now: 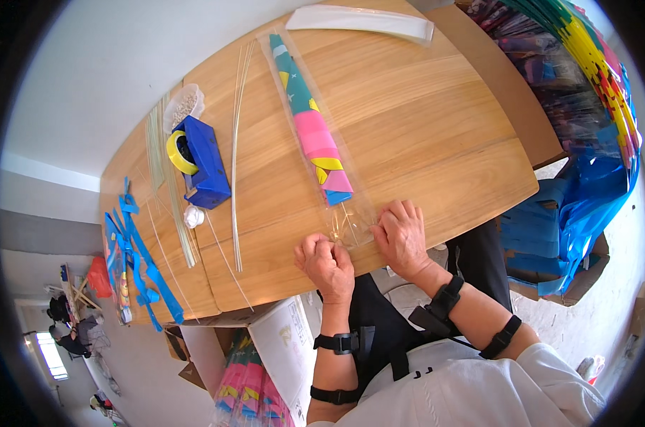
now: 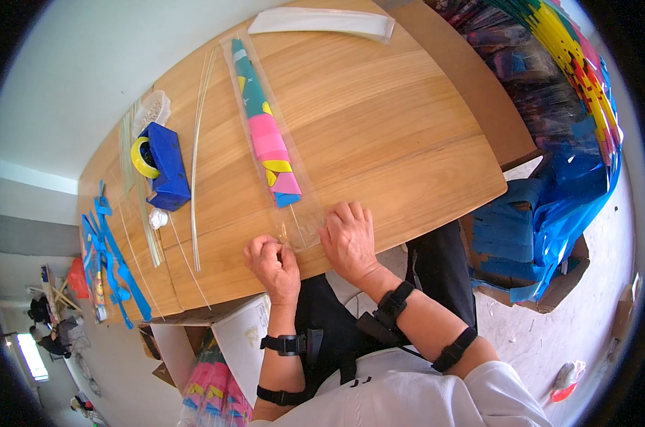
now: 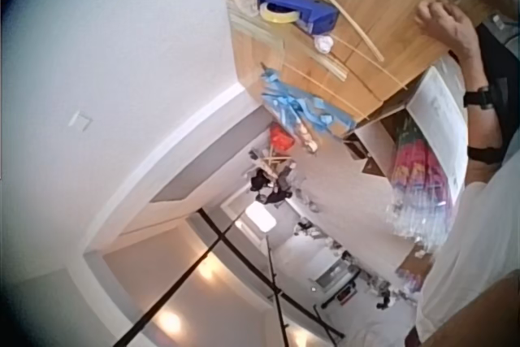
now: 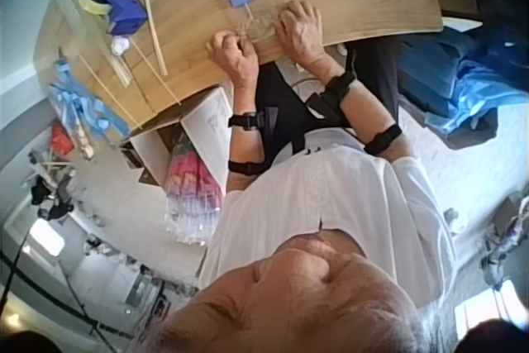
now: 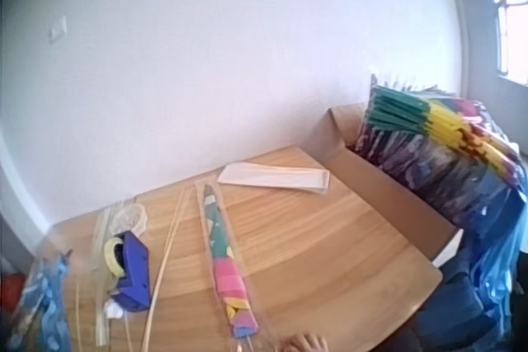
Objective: Assembling and packaging colorful plastic kites at a workbench.
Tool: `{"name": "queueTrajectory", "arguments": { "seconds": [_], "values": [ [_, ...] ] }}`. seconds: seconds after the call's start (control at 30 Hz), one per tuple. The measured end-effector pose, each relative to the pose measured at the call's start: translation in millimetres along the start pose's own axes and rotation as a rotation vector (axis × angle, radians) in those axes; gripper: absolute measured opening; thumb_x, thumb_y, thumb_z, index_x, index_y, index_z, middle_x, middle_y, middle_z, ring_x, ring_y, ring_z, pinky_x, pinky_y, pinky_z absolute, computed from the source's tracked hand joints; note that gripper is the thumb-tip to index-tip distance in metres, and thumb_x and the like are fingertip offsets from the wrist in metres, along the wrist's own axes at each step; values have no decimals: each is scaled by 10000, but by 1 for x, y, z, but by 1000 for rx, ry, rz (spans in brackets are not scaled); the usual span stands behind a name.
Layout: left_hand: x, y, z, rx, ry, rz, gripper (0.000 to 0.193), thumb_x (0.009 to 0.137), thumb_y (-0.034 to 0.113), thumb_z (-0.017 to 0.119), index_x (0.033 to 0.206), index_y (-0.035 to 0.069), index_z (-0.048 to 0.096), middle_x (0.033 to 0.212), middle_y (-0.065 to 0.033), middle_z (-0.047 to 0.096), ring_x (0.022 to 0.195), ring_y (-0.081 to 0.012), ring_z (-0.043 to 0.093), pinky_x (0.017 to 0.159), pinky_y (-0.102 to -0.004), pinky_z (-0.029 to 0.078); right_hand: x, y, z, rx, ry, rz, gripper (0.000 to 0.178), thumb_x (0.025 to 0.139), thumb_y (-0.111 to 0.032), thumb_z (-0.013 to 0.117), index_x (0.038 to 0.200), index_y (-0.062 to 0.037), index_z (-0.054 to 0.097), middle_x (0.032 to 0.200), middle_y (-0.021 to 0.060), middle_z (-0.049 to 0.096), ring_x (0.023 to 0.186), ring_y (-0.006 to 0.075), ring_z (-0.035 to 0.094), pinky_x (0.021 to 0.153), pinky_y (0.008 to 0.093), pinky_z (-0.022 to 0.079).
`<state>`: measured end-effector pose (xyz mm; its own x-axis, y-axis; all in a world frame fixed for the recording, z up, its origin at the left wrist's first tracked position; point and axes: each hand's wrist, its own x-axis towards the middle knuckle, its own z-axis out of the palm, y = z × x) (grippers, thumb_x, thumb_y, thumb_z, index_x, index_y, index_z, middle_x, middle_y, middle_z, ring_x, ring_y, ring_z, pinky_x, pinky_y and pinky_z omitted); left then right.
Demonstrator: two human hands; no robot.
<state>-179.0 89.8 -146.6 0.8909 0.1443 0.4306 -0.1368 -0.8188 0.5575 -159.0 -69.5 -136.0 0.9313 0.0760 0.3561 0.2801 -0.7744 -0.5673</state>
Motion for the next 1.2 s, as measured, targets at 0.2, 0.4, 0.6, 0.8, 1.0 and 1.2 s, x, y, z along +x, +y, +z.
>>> {"name": "queueTrajectory", "arguments": {
  "seconds": [0.2,0.4,0.6,0.8,1.0,1.2],
  "values": [
    [0,2,0,56,-28,-22,137,750,49,681,723,56,547,953,-81,567,973,-339,495,830,-468,356,-3,1,1,13,0,5,185,741,-125,688,874,-30,601,973,103,554,936,315,509,795,421,392],
    [1,6,-1,25,-4,-51,252,755,24,677,982,39,567,1096,-148,538,1062,-369,477,913,-502,364,-3,7,1,78,4,76,288,768,-148,681,1022,-43,593,1088,126,551,1023,329,517,854,451,403],
    [-15,22,-13,357,-447,153,674,914,338,616,1460,28,371,1573,-231,218,1459,-402,192,1159,-567,170,-16,10,-17,-177,-238,-258,652,829,-349,670,1401,-114,463,1479,144,395,1347,347,386,1106,550,264],
    [-2,6,-19,330,-382,-81,746,928,404,592,1462,-42,320,1542,-280,255,1442,-419,218,1155,-573,176,-20,17,-28,-264,-295,-214,731,821,-340,693,1428,-39,417,1505,168,371,1397,365,332,1151,542,224],
    [78,13,31,-19,-149,-218,735,870,315,696,1391,-83,364,1363,-309,452,1301,-434,422,1063,-500,359,3,-2,-6,-59,-170,75,680,764,-232,734,1335,-6,442,1180,226,577,1073,402,576,847,463,495],
    [125,46,38,-39,-297,-538,515,791,276,750,1151,-25,539,1074,-254,643,973,-414,634,852,-498,503,7,-3,8,104,-239,125,149,737,-118,654,837,-80,551,736,153,604,744,397,615,640,461,491]
  ]
}}
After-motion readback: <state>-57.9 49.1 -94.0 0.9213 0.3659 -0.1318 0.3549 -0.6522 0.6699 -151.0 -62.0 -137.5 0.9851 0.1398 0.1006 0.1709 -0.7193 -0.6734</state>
